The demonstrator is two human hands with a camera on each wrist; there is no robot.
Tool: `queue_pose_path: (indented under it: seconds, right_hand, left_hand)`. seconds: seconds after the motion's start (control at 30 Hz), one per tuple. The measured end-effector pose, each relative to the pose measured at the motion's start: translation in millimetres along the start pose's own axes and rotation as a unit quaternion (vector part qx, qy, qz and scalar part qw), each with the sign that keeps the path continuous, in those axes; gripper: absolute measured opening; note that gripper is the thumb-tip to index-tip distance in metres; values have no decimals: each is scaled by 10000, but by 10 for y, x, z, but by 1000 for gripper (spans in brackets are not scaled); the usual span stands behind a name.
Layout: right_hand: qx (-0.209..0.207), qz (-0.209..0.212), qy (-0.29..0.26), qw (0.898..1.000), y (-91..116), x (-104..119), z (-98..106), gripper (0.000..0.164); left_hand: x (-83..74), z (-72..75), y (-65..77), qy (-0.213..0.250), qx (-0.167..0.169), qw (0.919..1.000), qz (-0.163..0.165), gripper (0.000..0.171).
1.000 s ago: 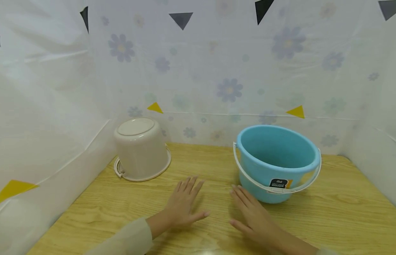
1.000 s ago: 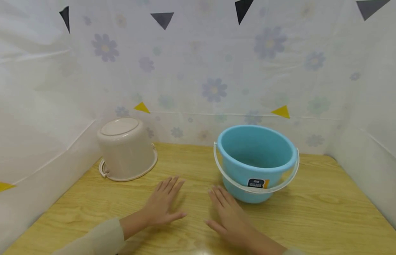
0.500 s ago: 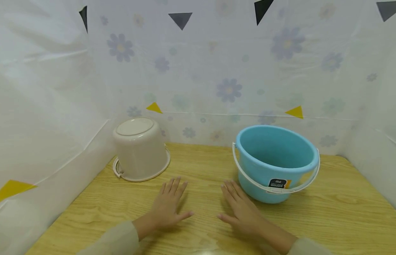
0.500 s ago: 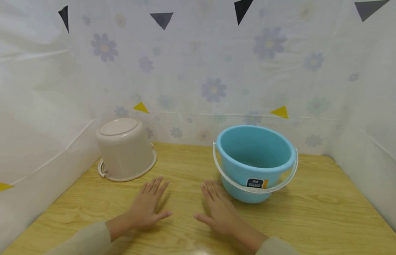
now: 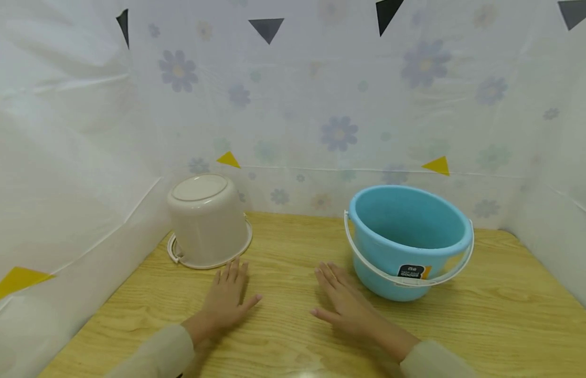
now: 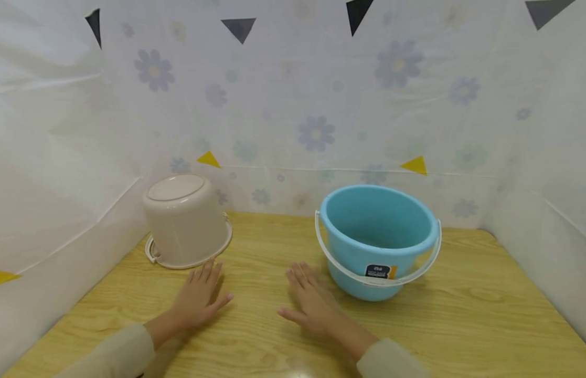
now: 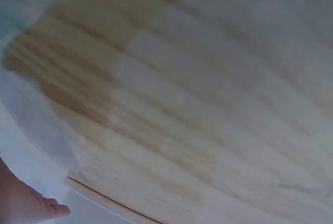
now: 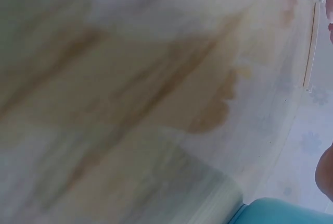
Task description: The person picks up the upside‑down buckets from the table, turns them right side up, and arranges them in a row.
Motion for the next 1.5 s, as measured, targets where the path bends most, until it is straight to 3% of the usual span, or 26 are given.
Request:
queue_pose_path:
  seconds: [0.37,0.6,0.73,1.5]
  right_hand:
    - [293,78,56,9995,-162,96,-142,79]
    - [520,-82,18,9986,-245,108,-216,80]
    - [585,-66,159,9981,-292,129,-258,80]
    - [843,-62,63,9964,-615,216,-487,75]
  left_hand:
    - [268,39,16,102,57,9995,299,81]
    - [478,-74,37,179,422,9976,524,81]
    - [548,-102,36,145,457,9972,569,80]
    - [546,-85,46,889,793,9913,559,73]
Point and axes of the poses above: each hand's wrist, its own y-axis away from the middle knuckle, its own z-axis out of the back of the hand, x = y × z, the point moved 10 cm from there along -y, towards the middle knuckle, and after that the axes turned 4 degrees about -z, right-handed, at the moved point
